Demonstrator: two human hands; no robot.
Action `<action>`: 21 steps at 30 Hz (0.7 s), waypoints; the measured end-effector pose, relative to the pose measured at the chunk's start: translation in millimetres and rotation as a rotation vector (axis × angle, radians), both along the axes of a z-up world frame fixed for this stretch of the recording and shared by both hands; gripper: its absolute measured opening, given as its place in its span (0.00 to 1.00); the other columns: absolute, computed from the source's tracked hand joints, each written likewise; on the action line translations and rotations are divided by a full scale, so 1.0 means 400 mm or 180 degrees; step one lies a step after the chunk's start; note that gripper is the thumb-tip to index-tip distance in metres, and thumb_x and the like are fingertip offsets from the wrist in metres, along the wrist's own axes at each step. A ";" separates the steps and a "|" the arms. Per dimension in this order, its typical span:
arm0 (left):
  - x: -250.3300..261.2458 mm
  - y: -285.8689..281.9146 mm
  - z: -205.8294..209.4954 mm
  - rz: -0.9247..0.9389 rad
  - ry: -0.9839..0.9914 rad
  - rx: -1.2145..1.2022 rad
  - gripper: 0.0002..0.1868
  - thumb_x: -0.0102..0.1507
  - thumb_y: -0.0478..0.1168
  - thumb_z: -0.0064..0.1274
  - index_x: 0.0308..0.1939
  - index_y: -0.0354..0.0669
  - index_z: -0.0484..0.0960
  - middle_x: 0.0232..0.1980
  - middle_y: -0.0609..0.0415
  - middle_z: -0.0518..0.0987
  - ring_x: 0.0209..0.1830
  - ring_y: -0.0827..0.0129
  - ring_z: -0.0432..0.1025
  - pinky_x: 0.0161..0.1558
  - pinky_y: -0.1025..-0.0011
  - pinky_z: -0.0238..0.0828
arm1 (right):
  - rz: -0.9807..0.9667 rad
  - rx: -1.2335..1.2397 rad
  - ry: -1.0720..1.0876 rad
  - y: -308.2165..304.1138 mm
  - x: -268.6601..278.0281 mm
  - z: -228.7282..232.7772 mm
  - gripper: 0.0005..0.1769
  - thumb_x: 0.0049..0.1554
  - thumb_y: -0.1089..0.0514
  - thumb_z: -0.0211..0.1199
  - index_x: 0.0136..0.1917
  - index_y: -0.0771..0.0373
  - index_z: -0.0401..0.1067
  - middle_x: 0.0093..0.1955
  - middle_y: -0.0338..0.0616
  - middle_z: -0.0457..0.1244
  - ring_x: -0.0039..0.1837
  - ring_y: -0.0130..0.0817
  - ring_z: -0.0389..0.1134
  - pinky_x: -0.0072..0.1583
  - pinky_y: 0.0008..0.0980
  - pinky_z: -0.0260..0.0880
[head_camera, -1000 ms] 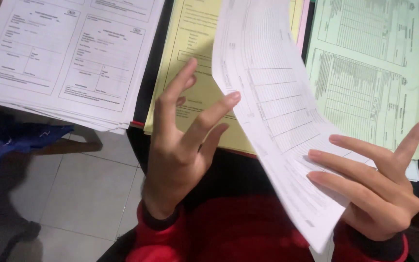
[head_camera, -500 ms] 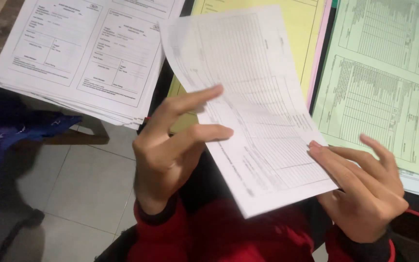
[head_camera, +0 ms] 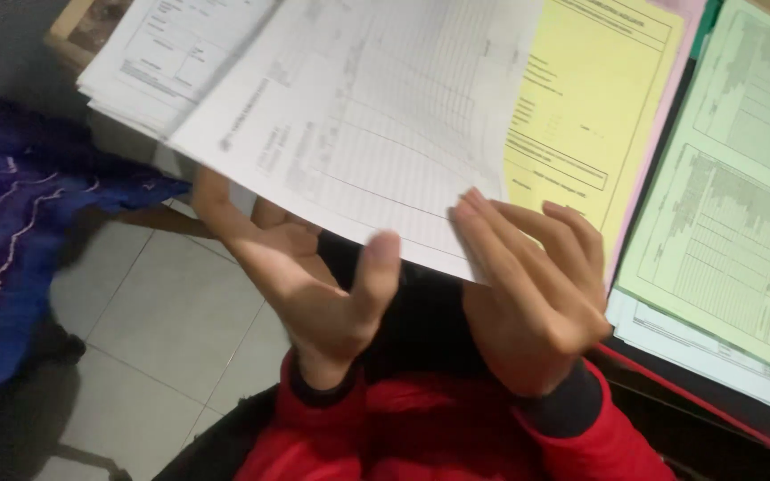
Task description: Sorting and organizing printed forms and documents into different stacks and folders
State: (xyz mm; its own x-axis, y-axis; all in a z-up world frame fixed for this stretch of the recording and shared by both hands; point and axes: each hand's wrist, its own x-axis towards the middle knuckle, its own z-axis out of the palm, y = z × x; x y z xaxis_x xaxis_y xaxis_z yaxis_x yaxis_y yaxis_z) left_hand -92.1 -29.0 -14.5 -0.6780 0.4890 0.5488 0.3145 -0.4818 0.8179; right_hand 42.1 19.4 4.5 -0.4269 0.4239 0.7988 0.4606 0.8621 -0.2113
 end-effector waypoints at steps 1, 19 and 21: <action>-0.027 -0.004 0.010 0.0053 -0.0070 -0.0141 0.43 0.67 0.45 0.59 0.77 0.49 0.47 0.70 0.37 0.72 0.62 0.55 0.73 0.60 0.58 0.85 | 0.0083 -0.0003 -0.0060 0.002 -0.032 0.003 0.15 0.61 0.74 0.53 0.52 0.70 0.80 0.52 0.56 0.73 0.51 0.50 0.76 0.62 0.49 0.67; -0.321 0.017 -0.050 0.1445 0.0181 -0.1268 0.11 0.63 0.28 0.62 0.50 0.37 0.85 0.24 0.59 0.71 0.18 0.79 0.60 0.23 0.80 0.64 | 0.0453 -0.0692 -0.0632 -0.041 0.000 0.028 0.10 0.57 0.63 0.72 0.53 0.63 0.79 0.58 0.53 0.71 0.60 0.49 0.74 0.74 0.55 0.62; -0.325 0.025 -0.051 0.1475 0.0199 -0.1352 0.10 0.63 0.28 0.62 0.49 0.36 0.86 0.23 0.60 0.69 0.18 0.79 0.60 0.22 0.79 0.63 | 0.0414 -0.0730 -0.0574 -0.043 0.045 0.036 0.09 0.57 0.64 0.71 0.52 0.66 0.79 0.56 0.56 0.71 0.59 0.51 0.75 0.73 0.55 0.64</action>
